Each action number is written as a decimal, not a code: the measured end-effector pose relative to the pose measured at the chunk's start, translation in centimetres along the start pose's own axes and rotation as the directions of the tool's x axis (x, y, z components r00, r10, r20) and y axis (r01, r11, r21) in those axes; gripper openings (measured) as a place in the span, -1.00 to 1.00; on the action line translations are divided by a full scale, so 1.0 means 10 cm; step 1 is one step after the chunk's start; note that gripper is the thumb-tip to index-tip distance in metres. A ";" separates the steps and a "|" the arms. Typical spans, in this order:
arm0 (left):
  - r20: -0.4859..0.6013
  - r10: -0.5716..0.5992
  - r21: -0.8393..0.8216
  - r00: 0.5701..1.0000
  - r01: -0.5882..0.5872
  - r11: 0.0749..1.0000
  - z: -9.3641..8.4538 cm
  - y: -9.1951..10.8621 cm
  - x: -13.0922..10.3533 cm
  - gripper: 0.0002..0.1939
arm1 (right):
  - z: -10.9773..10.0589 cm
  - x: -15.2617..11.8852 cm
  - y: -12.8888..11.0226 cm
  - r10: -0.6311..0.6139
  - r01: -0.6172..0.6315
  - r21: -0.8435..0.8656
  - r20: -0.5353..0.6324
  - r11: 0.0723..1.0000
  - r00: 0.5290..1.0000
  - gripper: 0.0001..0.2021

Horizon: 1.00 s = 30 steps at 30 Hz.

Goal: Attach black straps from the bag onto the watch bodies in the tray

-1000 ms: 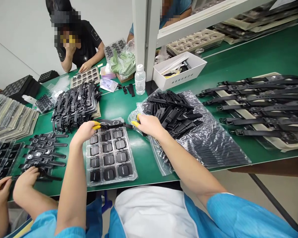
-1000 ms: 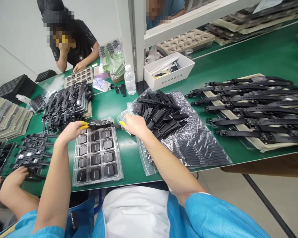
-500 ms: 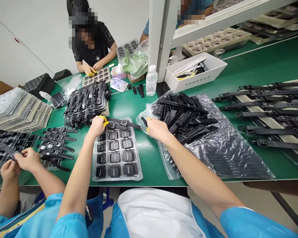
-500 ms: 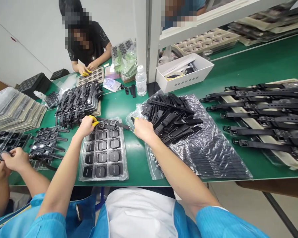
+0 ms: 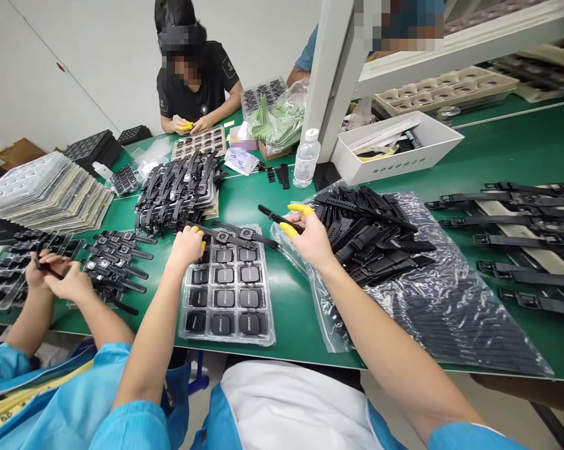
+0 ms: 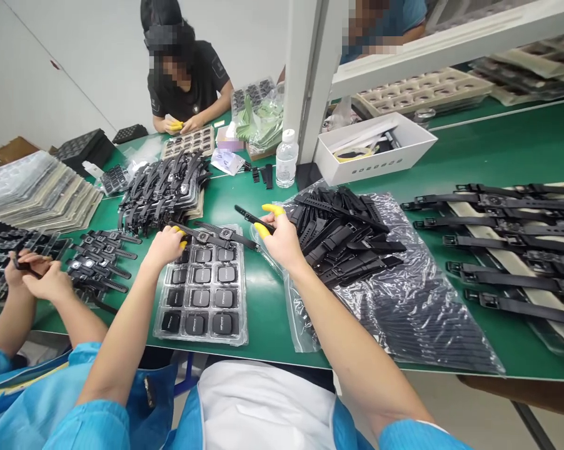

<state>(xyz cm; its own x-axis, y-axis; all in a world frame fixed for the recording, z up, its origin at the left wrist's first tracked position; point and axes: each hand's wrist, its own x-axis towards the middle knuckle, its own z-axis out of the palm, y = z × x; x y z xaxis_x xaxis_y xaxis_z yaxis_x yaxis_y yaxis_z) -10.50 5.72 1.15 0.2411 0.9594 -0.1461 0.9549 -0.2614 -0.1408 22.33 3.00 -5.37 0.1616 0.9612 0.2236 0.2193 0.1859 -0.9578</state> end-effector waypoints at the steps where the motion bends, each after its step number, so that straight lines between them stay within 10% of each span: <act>1: -0.010 -0.010 -0.019 1.000 0.010 1.000 0.00 -0.02 0.00 -0.83 | 0.02 -0.01 -0.01 -0.002 0.003 0.085 -0.009 0.996 1.000 -0.51; 8: -0.119 -0.153 -0.298 0.981 0.112 0.948 -0.13 0.02 -0.04 -0.84 | 0.07 -0.04 -0.07 0.144 -0.096 0.500 -0.058 0.861 0.988 -0.47; 11: -0.161 -0.193 -0.836 0.968 -0.030 0.548 -0.08 0.39 0.02 -0.83 | 0.12 -0.14 -0.12 0.200 -0.230 0.551 0.115 0.802 0.973 -0.57; 14: -0.141 -0.106 -0.949 0.984 -0.104 0.299 0.05 0.86 0.12 -0.79 | 0.17 -0.27 -0.21 0.217 -0.386 0.535 0.351 0.751 0.911 -0.60; 19: -0.205 0.042 -0.907 0.978 -0.206 0.367 0.24 1.28 0.10 -0.68 | 0.24 -0.43 -0.31 0.263 -0.500 0.429 0.500 0.752 0.825 -0.62; 30: -0.232 0.374 -0.660 0.898 -0.428 0.617 0.19 1.20 -0.01 -0.33 | 0.28 -0.49 -0.14 0.238 -0.470 0.274 0.592 0.839 0.770 -0.63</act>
<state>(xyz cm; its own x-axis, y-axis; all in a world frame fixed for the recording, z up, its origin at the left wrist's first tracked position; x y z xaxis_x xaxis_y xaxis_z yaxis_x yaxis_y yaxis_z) 0.62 2.31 -2.39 0.6137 0.7884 0.0437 0.6007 -0.5021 0.6221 18.55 -1.42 -5.61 -0.3931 0.9050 -0.1625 -0.1558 -0.2398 -0.9582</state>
